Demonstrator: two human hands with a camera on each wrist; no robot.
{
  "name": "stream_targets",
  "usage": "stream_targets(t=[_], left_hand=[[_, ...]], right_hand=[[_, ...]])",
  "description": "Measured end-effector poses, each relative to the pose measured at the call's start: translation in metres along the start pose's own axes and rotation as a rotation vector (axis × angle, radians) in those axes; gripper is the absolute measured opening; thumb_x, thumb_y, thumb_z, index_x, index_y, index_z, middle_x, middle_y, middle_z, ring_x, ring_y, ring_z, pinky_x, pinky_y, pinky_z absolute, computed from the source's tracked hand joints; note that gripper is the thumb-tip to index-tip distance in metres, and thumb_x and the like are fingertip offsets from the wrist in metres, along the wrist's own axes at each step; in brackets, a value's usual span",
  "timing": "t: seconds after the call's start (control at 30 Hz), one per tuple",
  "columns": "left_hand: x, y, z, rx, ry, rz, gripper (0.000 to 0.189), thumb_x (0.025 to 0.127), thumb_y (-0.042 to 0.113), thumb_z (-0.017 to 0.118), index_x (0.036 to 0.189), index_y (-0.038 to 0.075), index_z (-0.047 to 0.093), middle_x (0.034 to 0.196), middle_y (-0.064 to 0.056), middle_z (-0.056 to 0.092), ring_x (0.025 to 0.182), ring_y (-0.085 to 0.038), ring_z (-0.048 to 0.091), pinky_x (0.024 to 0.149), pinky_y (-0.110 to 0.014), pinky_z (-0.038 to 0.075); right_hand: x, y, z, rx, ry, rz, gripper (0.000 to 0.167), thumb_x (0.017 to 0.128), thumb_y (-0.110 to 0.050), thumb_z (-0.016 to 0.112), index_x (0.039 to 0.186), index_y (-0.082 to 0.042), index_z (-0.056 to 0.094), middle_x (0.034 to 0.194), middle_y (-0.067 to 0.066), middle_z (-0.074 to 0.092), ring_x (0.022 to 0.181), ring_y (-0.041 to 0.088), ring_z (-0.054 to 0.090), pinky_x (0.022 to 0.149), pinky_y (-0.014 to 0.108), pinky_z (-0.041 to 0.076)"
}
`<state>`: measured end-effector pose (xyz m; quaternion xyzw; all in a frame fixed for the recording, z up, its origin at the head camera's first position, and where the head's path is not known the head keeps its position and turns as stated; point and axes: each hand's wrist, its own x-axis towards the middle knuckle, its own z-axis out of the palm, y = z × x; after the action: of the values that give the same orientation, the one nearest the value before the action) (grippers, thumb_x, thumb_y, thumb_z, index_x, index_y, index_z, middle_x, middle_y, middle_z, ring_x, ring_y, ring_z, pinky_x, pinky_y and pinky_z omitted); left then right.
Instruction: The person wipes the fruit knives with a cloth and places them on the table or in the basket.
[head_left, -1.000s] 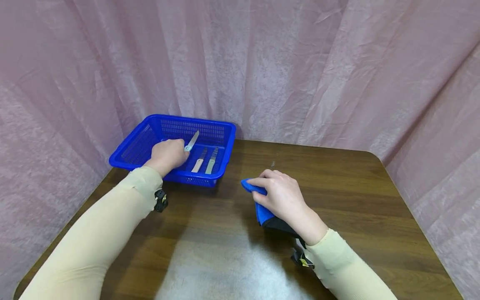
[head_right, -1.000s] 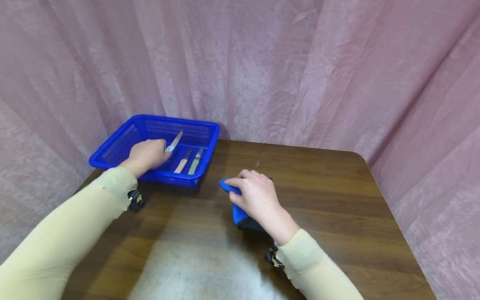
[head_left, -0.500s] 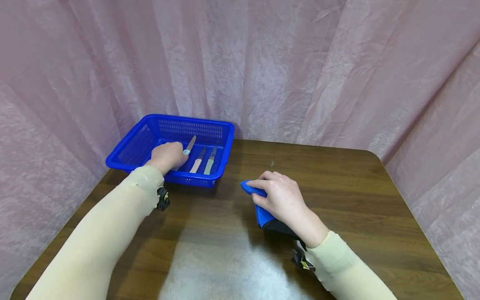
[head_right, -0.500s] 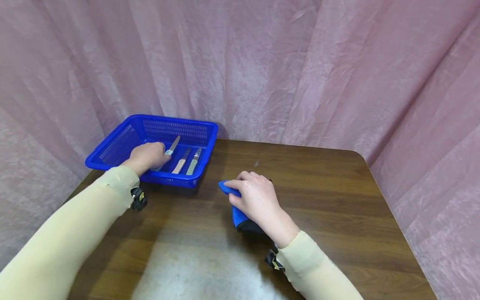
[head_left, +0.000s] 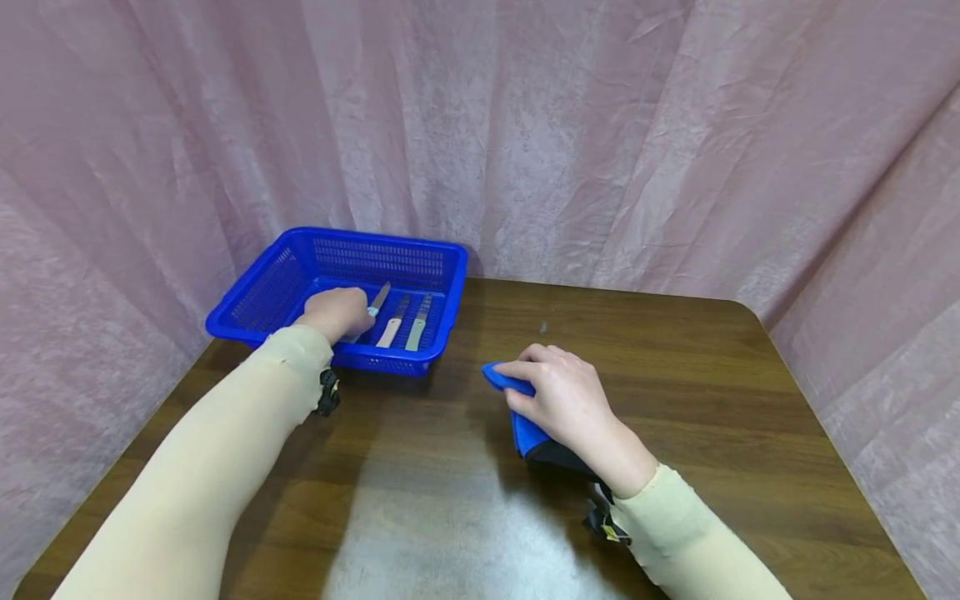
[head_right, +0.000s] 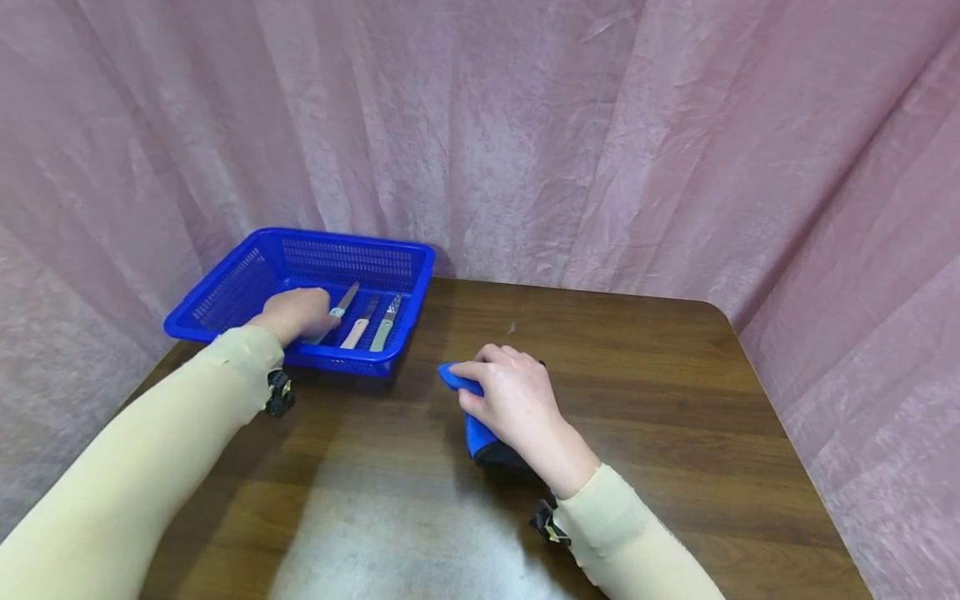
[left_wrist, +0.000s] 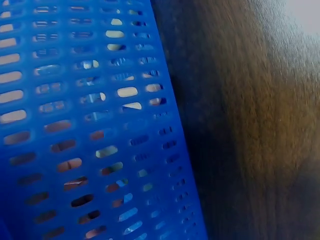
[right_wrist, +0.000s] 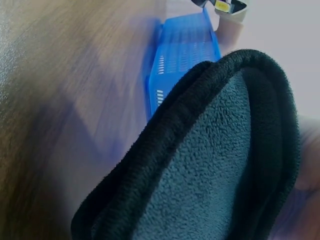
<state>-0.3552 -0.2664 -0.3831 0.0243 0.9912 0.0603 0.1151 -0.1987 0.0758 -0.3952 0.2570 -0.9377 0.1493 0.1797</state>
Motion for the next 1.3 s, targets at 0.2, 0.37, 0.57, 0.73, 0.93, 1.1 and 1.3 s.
stream_targets(t=[0.2, 0.37, 0.57, 0.73, 0.93, 1.1, 1.3], left_hand=[[0.002, 0.002, 0.002, -0.006, -0.068, -0.023, 0.032, 0.108, 0.026, 0.063, 0.117, -0.004, 0.074, 0.099, -0.017, 0.068, 0.095, -0.037, 0.063, 0.097, -0.059, 0.052], [0.005, 0.002, 0.005, 0.0, -0.071, -0.035, 0.031, 0.107, 0.024, 0.063, 0.117, -0.003, 0.074, 0.103, -0.019, 0.069, 0.098, -0.038, 0.063, 0.1, -0.062, 0.051], [0.01, 0.002, 0.008, 0.008, -0.094, -0.059, 0.035, 0.106, 0.024, 0.063, 0.124, -0.004, 0.073, 0.11, -0.022, 0.07, 0.101, -0.039, 0.063, 0.102, -0.062, 0.05], [0.018, 0.002, 0.011, 0.035, -0.096, -0.064, 0.032, 0.105, 0.023, 0.063, 0.121, -0.003, 0.074, 0.107, -0.021, 0.069, 0.099, -0.038, 0.063, 0.099, -0.061, 0.051], [0.018, 0.001, 0.013, 0.036, -0.087, -0.057, 0.028, 0.104, 0.022, 0.063, 0.114, -0.002, 0.074, 0.103, -0.019, 0.069, 0.098, -0.038, 0.064, 0.099, -0.06, 0.052], [0.018, 0.001, 0.013, 0.027, -0.083, -0.057, 0.026, 0.105, 0.021, 0.064, 0.112, -0.003, 0.074, 0.1, -0.019, 0.068, 0.096, -0.037, 0.064, 0.097, -0.058, 0.053], [0.014, 0.001, 0.012, 0.033, -0.074, -0.051, 0.024, 0.103, 0.02, 0.065, 0.107, -0.001, 0.074, 0.101, -0.019, 0.067, 0.097, -0.038, 0.063, 0.097, -0.059, 0.053]], right_hand=[[-0.001, 0.001, 0.001, -0.004, -0.011, 0.009, 0.033, 0.092, -0.021, 0.085, 0.125, -0.027, 0.086, 0.109, -0.002, 0.076, 0.098, 0.023, 0.072, 0.076, 0.045, 0.059], [0.0, 0.003, 0.003, -0.005, -0.019, 0.011, 0.032, 0.092, -0.021, 0.085, 0.124, -0.027, 0.086, 0.109, -0.002, 0.076, 0.099, 0.023, 0.072, 0.076, 0.046, 0.059], [0.0, 0.004, 0.003, -0.005, -0.027, 0.012, 0.032, 0.092, -0.022, 0.085, 0.124, -0.026, 0.086, 0.109, -0.002, 0.076, 0.099, 0.024, 0.072, 0.076, 0.046, 0.059], [-0.001, 0.006, 0.003, -0.01, -0.028, 0.014, 0.031, 0.093, -0.022, 0.085, 0.124, -0.026, 0.086, 0.109, -0.001, 0.077, 0.099, 0.024, 0.072, 0.076, 0.046, 0.06], [-0.001, 0.007, 0.002, -0.014, -0.034, 0.02, 0.032, 0.093, -0.023, 0.085, 0.125, -0.026, 0.086, 0.109, -0.001, 0.077, 0.099, 0.024, 0.072, 0.077, 0.045, 0.06], [-0.002, 0.007, 0.002, -0.014, -0.03, 0.021, 0.032, 0.093, -0.023, 0.085, 0.125, -0.026, 0.086, 0.109, -0.001, 0.077, 0.099, 0.024, 0.072, 0.077, 0.045, 0.06], [-0.001, 0.008, 0.003, -0.012, -0.034, 0.024, 0.032, 0.093, -0.024, 0.085, 0.125, -0.026, 0.086, 0.109, -0.001, 0.077, 0.099, 0.024, 0.072, 0.077, 0.046, 0.06]])
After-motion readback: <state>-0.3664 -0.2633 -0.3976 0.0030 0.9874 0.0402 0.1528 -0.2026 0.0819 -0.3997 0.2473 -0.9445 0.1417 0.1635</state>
